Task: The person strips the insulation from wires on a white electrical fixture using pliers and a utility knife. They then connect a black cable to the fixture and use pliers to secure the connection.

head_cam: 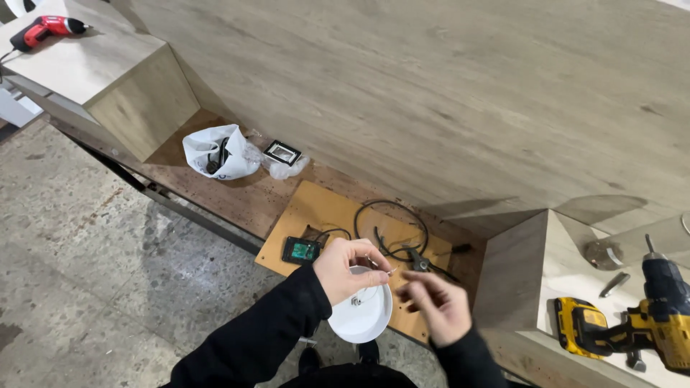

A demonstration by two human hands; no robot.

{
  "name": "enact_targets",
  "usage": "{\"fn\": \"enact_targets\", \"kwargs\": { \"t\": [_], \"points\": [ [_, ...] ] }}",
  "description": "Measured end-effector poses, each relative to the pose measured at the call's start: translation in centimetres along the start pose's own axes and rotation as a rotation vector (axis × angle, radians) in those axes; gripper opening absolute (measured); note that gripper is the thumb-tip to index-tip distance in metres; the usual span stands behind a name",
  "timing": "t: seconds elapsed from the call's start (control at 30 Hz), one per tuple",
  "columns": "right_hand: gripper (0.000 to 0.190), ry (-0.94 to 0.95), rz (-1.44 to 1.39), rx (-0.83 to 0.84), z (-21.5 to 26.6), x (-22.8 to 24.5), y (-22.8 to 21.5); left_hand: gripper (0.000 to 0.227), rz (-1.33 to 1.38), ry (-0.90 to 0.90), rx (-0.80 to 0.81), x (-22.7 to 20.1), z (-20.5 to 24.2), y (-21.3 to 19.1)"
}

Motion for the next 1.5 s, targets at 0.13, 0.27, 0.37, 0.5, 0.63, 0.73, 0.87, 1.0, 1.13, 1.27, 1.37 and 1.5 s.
{"fn": "enact_targets", "kwargs": {
  "t": [0.13,0.27,0.37,0.5,0.63,0.73,0.87,1.0,1.13,1.27,1.37,1.5],
  "points": [
    [0.028,-0.061,-0.114,0.043,2.2,-0.8,2.4,0.013,-0.031,-0.013,0.013,-0.3,-0.5,0.9],
    [0.028,-0.039,-0.222,-0.005,4.4,-0.5,3.5,0.014,-0.007,0.123,0.042,0.3,-0.7,2.6],
    [0.029,-0.018,-0.305,-0.121,6.3,-1.4,3.2,0.014,-0.040,0.159,0.115,0.6,-0.9,4.7],
    [0.026,0.000,-0.350,-0.292,9.1,-4.4,1.2,0.012,-0.030,0.082,0.177,0.9,-1.4,8.4],
    [0.025,0.044,-0.339,-0.444,11.9,-9.4,-2.3,0.010,0.049,0.221,0.258,0.3,-1.5,13.0],
    [0.027,0.056,-0.448,-0.566,14.6,-12.6,-5.7,0.019,0.056,0.193,0.357,0.1,-1.3,17.3],
    [0.030,0.036,-0.502,-0.622,18.7,-13.7,-11.2,0.040,0.106,0.182,0.478,-1.0,-1.2,23.8],
    [0.033,-0.089,-0.429,-0.784,23.4,-16.9,-18.9,0.053,0.129,0.207,0.481,-4.6,-1.2,31.9],
    [0.031,-0.134,-0.479,-0.774,30.1,-12.9,-25.0,0.057,0.222,0.183,0.406,-6.3,-0.7,40.3],
    [0.030,-0.169,-0.460,-0.822,35.6,-13.2,-31.4,0.061,0.342,0.198,0.390,-6.1,-0.8,48.0],
    [0.031,-0.162,-0.455,-0.834,38.0,-15.1,-35.7,0.062,0.360,0.197,0.366,-6.0,-1.4,53.0],
    [0.033,-0.189,-0.536,-0.847,40.0,-15.1,-41.3,0.071,0.399,0.272,0.400,-5.9,-3.2,59.1]
  ]
}}
Point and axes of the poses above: each hand's wrist, its own z-axis away from the middle knuckle, its own y-axis out of the palm, x = y × z, the point moved 2 cm from there along -z, towards the middle knuckle, and after that the axes turned 15 degrees about y, right-handed, at the moved point
